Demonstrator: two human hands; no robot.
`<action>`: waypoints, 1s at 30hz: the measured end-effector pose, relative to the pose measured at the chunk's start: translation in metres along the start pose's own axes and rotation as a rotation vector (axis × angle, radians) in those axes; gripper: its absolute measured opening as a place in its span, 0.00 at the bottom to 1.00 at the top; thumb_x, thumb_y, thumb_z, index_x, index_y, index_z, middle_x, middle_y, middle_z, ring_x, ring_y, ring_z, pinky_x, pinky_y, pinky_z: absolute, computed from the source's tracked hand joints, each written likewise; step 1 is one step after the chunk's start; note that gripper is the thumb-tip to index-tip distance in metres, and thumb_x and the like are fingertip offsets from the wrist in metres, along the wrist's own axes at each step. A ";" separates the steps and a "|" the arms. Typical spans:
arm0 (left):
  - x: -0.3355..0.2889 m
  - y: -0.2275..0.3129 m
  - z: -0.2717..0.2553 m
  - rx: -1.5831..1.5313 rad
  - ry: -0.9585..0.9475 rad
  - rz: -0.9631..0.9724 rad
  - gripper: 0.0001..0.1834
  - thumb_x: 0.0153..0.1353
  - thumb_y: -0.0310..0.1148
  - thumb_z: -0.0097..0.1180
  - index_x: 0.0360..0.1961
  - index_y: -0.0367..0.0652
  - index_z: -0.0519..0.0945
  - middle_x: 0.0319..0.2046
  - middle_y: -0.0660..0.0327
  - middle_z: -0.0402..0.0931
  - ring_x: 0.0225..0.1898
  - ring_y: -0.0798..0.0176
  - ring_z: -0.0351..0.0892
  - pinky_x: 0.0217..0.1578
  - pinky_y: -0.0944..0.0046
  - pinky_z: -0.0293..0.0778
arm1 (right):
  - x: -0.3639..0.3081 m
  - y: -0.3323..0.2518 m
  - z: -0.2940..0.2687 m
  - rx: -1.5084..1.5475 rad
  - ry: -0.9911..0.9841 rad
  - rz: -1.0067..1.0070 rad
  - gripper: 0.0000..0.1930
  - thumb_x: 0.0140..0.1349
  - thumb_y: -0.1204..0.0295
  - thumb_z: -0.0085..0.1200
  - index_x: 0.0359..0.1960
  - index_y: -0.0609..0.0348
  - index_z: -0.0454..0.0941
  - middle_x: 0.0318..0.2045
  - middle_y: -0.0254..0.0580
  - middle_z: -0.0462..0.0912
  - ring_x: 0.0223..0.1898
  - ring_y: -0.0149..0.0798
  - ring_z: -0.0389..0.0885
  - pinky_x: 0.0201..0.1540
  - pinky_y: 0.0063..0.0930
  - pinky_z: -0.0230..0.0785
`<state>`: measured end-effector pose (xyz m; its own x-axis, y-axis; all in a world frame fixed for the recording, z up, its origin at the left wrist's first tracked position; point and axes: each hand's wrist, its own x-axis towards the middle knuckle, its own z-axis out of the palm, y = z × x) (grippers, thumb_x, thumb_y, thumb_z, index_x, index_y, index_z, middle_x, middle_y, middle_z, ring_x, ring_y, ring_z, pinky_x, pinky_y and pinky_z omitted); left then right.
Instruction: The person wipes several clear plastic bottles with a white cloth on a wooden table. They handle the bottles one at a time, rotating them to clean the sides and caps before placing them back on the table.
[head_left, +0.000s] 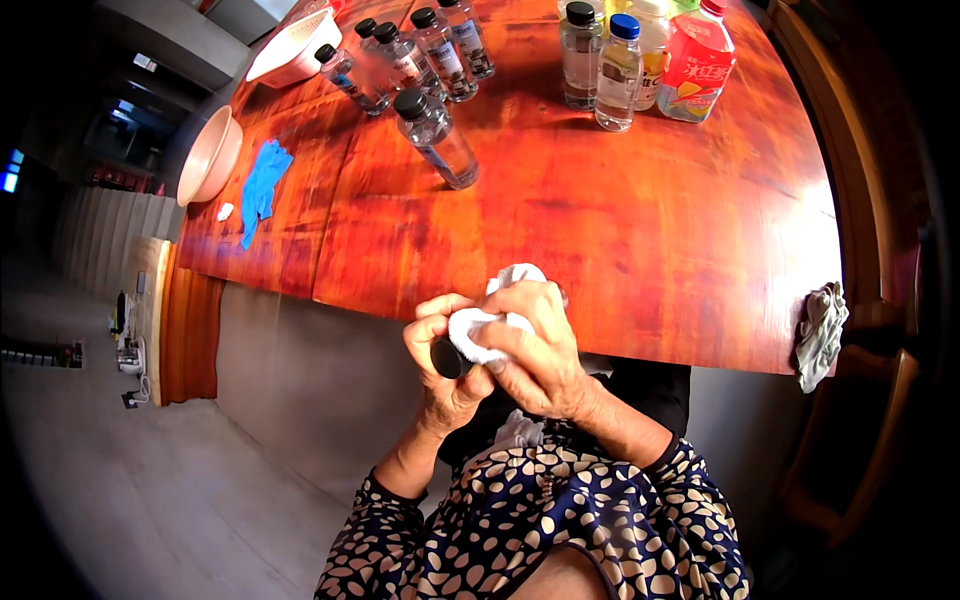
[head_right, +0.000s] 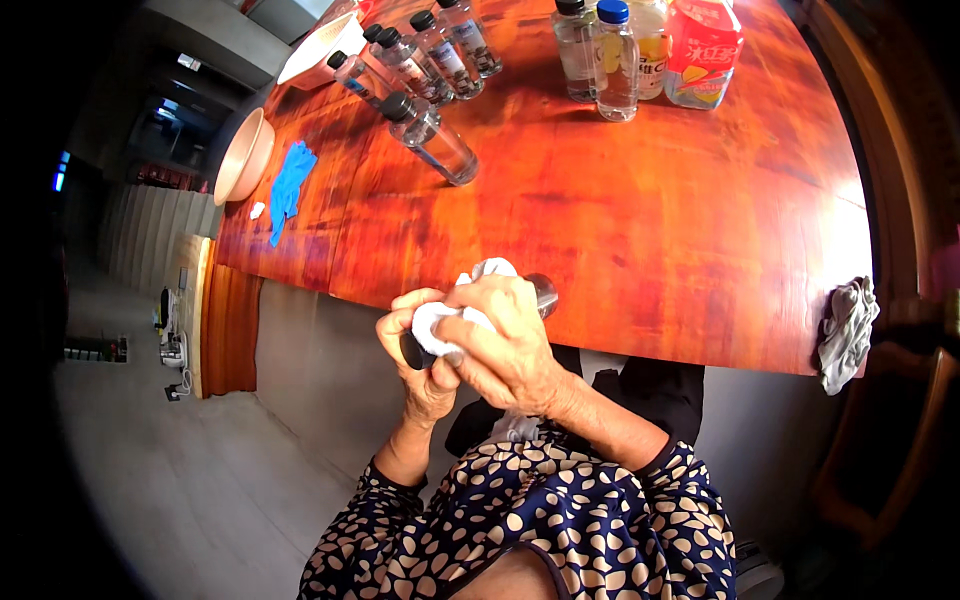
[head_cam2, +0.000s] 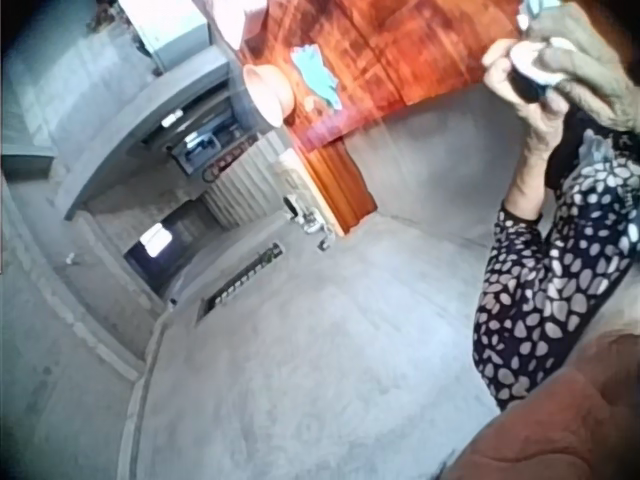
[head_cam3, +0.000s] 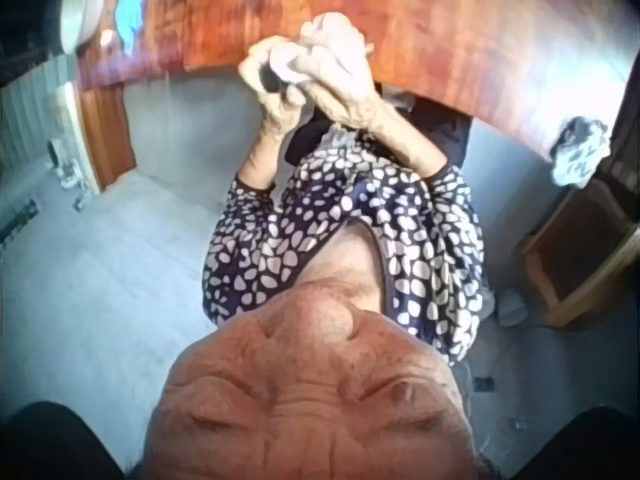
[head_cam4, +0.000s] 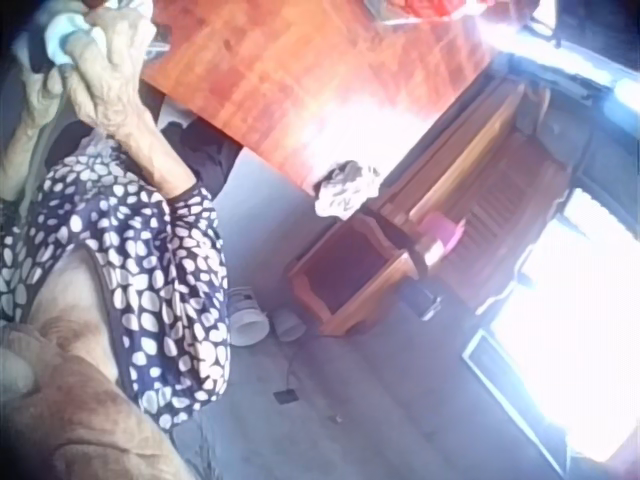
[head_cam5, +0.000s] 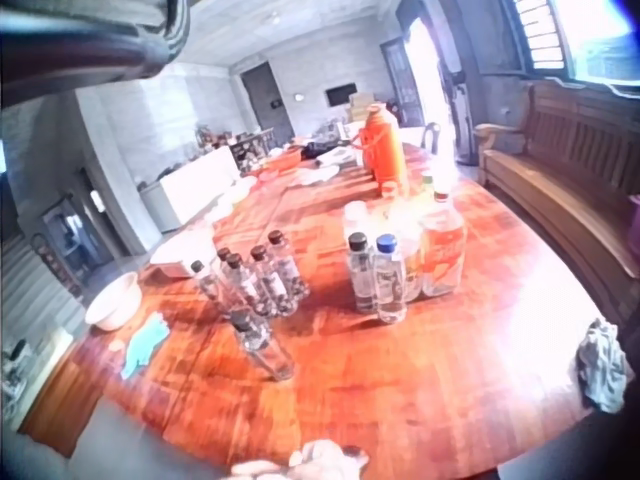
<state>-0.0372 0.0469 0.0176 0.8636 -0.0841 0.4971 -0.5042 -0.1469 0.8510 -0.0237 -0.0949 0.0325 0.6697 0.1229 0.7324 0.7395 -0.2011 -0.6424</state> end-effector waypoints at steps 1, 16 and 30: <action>0.000 0.000 -0.001 0.001 -0.011 0.006 0.38 0.55 0.59 0.57 0.51 0.41 0.55 0.49 0.48 0.63 0.47 0.59 0.65 0.48 0.58 0.64 | 0.004 0.003 -0.002 0.016 -0.029 0.027 0.11 0.52 0.72 0.54 0.38 0.56 0.75 0.40 0.43 0.74 0.42 0.45 0.69 0.47 0.39 0.58; 0.013 -0.002 0.002 -0.093 -0.037 -0.019 0.33 0.59 0.53 0.56 0.51 0.43 0.55 0.49 0.47 0.63 0.47 0.60 0.64 0.50 0.56 0.63 | -0.003 0.008 -0.010 0.015 -0.013 0.034 0.13 0.48 0.73 0.60 0.38 0.54 0.79 0.41 0.43 0.73 0.47 0.47 0.69 0.53 0.44 0.58; 0.012 -0.004 -0.007 0.163 -0.100 0.202 0.31 0.55 0.49 0.62 0.55 0.46 0.66 0.60 0.47 0.47 0.55 0.46 0.67 0.55 0.49 0.66 | 0.034 0.019 -0.027 0.345 -0.290 0.360 0.09 0.55 0.73 0.43 0.32 0.64 0.75 0.33 0.43 0.76 0.39 0.42 0.74 0.45 0.33 0.65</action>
<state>-0.0247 0.0532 0.0218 0.7452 -0.2234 0.6283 -0.6666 -0.2732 0.6935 0.0107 -0.1203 0.0511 0.8386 0.3764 0.3939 0.4088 0.0433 -0.9116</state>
